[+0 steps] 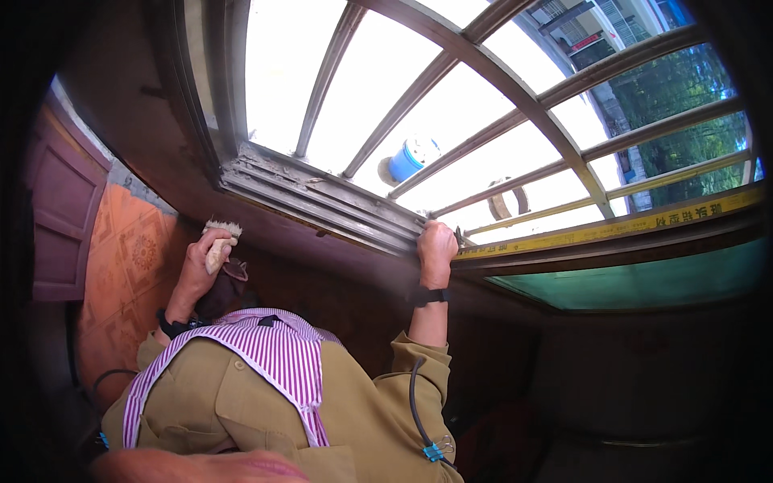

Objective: Cleaning a metal window frame and its tracks using a brush and a cloth.

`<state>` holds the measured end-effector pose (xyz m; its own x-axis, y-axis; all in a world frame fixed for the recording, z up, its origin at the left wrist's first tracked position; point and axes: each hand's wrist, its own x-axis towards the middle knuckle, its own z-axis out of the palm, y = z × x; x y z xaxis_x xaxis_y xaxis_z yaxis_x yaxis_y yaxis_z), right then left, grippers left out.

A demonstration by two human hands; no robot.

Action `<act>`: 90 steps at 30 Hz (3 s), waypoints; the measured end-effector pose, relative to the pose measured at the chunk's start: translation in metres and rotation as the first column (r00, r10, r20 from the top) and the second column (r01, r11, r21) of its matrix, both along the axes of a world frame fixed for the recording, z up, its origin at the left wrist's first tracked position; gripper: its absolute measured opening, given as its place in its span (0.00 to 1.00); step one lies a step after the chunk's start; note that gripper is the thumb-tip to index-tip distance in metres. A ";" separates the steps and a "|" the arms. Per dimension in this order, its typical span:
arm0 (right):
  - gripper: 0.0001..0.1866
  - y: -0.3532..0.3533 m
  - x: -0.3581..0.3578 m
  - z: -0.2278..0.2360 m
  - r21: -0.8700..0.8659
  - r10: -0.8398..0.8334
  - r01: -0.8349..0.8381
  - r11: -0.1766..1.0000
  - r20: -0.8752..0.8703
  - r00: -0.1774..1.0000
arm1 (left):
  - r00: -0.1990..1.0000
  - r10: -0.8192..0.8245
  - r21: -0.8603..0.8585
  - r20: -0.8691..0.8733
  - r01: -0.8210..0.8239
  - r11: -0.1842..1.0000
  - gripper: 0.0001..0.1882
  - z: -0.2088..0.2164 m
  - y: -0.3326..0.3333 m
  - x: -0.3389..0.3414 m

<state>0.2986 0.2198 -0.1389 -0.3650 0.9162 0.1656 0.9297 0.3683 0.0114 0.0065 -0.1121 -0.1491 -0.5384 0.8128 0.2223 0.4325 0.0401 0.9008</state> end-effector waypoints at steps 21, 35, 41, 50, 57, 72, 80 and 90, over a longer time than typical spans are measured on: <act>0.09 0.012 -0.006 -0.006 -0.074 0.028 -0.018 0.997 0.134 0.991 | 1.000 -0.007 -0.015 -0.022 0.006 1.000 0.15 0.003 -0.021 0.013; 0.23 0.003 -0.018 0.021 -0.162 -0.096 0.113 0.980 0.107 0.990 | 1.000 -0.009 -0.090 -0.007 0.009 0.996 0.16 -0.001 -0.007 0.022; 0.17 0.007 0.001 -0.004 -0.096 0.000 0.012 0.995 0.121 0.993 | 1.000 -0.003 -0.084 -0.025 0.001 0.996 0.14 -0.003 -0.018 0.029; 0.14 0.010 0.011 -0.008 -0.066 0.074 -0.071 0.995 0.033 0.997 | 0.999 -0.031 -0.017 -0.020 0.031 0.999 0.15 0.002 -0.010 0.026; 0.08 0.027 0.016 0.025 0.035 0.023 -0.027 0.999 0.127 0.992 | 0.998 0.054 -0.017 -0.027 -0.054 0.998 0.10 0.003 -0.008 0.016; 0.08 0.011 0.026 0.016 -0.067 0.061 -0.065 0.996 -0.060 0.996 | 0.998 0.056 -0.052 -0.008 -0.056 0.997 0.08 0.001 -0.014 0.015; 0.14 0.013 0.018 0.011 -0.132 0.134 -0.110 0.985 0.188 0.973 | 0.997 0.072 -0.027 -0.024 -0.072 0.997 0.08 -0.002 -0.013 0.010; 0.13 0.026 0.017 0.012 -0.234 0.330 -0.324 0.917 -0.014 0.944 | 0.997 0.070 -0.056 -0.022 -0.071 0.996 0.08 -0.004 -0.013 0.009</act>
